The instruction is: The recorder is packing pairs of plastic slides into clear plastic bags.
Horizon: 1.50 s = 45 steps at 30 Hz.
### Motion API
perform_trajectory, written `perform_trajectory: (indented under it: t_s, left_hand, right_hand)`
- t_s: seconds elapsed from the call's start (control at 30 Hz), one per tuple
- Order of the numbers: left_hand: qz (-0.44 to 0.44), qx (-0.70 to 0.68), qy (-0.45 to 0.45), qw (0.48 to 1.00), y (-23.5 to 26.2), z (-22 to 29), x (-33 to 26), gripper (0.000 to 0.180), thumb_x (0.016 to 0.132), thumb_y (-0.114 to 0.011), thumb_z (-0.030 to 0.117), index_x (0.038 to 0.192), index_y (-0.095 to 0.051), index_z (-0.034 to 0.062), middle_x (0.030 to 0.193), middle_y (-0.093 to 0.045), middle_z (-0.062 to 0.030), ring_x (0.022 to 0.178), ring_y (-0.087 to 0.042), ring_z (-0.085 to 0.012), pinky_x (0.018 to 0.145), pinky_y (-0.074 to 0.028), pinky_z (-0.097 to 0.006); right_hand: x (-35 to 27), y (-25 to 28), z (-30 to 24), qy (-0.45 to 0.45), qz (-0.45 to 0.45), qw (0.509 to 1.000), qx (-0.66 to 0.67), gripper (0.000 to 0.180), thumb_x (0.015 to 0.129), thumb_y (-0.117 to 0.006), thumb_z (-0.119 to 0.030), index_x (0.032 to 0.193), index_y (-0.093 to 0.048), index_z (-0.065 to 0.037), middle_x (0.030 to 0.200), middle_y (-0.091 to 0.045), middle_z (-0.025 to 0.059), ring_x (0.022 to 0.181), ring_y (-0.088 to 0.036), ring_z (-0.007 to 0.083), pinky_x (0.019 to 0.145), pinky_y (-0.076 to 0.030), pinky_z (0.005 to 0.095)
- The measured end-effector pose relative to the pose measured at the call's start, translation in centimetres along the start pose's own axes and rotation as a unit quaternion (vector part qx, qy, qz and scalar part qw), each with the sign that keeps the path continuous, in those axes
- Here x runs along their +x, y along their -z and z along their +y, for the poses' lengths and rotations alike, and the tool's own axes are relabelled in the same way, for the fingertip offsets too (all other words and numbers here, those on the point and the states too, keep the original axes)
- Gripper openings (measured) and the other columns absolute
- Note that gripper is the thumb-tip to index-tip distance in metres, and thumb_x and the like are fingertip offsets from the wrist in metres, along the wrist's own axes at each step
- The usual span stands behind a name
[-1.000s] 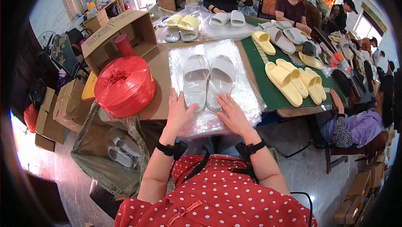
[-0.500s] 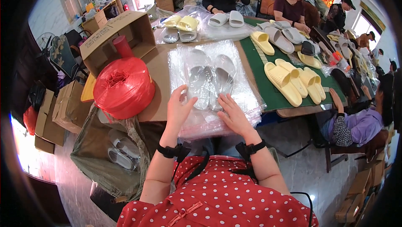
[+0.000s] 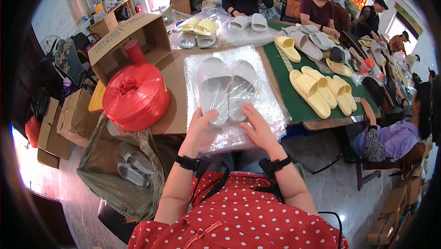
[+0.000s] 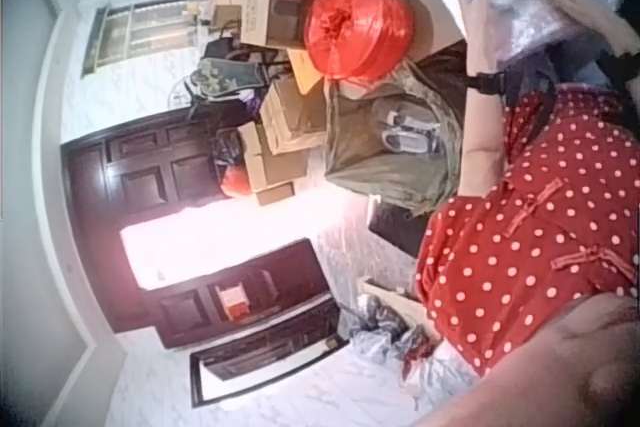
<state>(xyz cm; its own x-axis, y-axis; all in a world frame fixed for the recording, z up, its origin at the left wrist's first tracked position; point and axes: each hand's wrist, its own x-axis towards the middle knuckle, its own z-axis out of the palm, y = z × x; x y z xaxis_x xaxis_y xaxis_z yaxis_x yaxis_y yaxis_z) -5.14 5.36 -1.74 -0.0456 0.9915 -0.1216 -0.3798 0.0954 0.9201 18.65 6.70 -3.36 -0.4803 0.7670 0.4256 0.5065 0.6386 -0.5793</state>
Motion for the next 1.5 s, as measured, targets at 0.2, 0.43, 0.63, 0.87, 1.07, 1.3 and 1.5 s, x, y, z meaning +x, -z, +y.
perform_trajectory:
  t_s: [0.2,0.43,0.63,0.87,1.07,1.3,1.5]
  left_hand:
    - [-0.026,-0.158,0.013,0.987,-0.4,2.1,-2.2,0.047,0.092,-0.060,0.007,0.137,-0.046,0.0012,0.127,-0.059,-0.0130,0.112,-0.061,-0.0274,0.090,-0.055,-0.047]
    - [-0.074,-0.191,-0.046,0.978,0.0,0.7,-3.0,0.058,0.092,-0.063,0.012,0.144,-0.040,-0.0013,0.135,-0.056,-0.0150,0.118,-0.059,-0.0284,0.103,-0.048,-0.044]
    - [-0.091,-0.193,-0.056,0.975,0.6,0.2,-4.2,0.058,0.091,-0.065,0.013,0.142,-0.042,-0.0020,0.132,-0.058,-0.0153,0.121,-0.059,-0.0282,0.101,-0.049,-0.042]
    - [-0.008,-0.089,-0.112,0.990,-0.8,0.6,-6.1,0.054,0.092,-0.065,0.011,0.139,-0.044,-0.0019,0.130,-0.059,-0.0122,0.117,-0.059,-0.0235,0.100,-0.047,-0.038]
    - [0.000,-0.094,-0.120,0.988,-2.5,0.8,-7.9,0.055,0.093,-0.065,0.008,0.142,-0.041,0.0001,0.134,-0.055,-0.0092,0.122,-0.053,-0.0191,0.104,-0.041,-0.035]
    - [-0.042,-0.157,-0.096,0.982,-2.8,0.5,-8.5,0.052,0.094,-0.061,0.008,0.142,-0.042,0.0029,0.132,-0.057,-0.0084,0.119,-0.056,-0.0200,0.101,-0.045,-0.037]
    - [-0.060,-0.188,-0.107,0.974,-2.0,-0.2,-8.9,0.049,0.094,-0.063,0.012,0.140,-0.045,0.0026,0.129,-0.059,-0.0082,0.117,-0.058,-0.0205,0.099,-0.047,-0.037]
  right_hand:
    - [0.4,1.4,-2.1,-0.017,0.237,0.971,-0.036,0.071,0.086,-0.075,-0.018,0.146,-0.040,0.000,0.152,-0.038,0.0213,0.142,-0.034,0.0403,0.116,-0.029,0.0459]
    - [1.2,-0.4,-3.1,-0.189,0.191,0.889,0.371,0.087,0.087,-0.074,-0.010,0.154,-0.020,0.000,0.150,-0.038,0.0227,0.136,-0.042,0.0304,0.109,-0.039,0.0418]
    - [0.8,0.9,-4.7,-0.183,0.167,0.850,0.466,0.070,0.088,-0.067,0.000,0.149,-0.033,0.001,0.132,-0.055,0.0132,0.116,-0.057,0.0206,0.100,-0.046,0.0341]
    - [0.2,2.6,-5.9,-0.117,0.269,0.857,0.423,0.051,0.091,-0.061,0.002,0.140,-0.047,0.000,0.120,-0.061,0.0046,0.104,-0.058,0.0111,0.090,-0.046,0.0259]
    - [-0.4,2.4,-7.2,-0.129,0.303,0.858,0.394,0.044,0.093,-0.061,-0.001,0.134,-0.048,0.003,0.120,-0.059,0.0068,0.105,-0.056,0.0108,0.089,-0.046,0.0246]
    - [-1.8,2.1,-7.8,-0.143,0.213,0.858,0.446,0.043,0.093,-0.063,-0.004,0.133,-0.049,0.004,0.124,-0.058,0.0074,0.106,-0.056,0.0125,0.092,-0.045,0.0271]
    - [-2.5,2.2,-7.9,-0.103,0.176,0.935,0.290,0.051,0.094,-0.067,-0.012,0.138,-0.046,0.002,0.126,-0.060,0.0090,0.115,-0.055,0.0160,0.099,-0.044,0.0320]
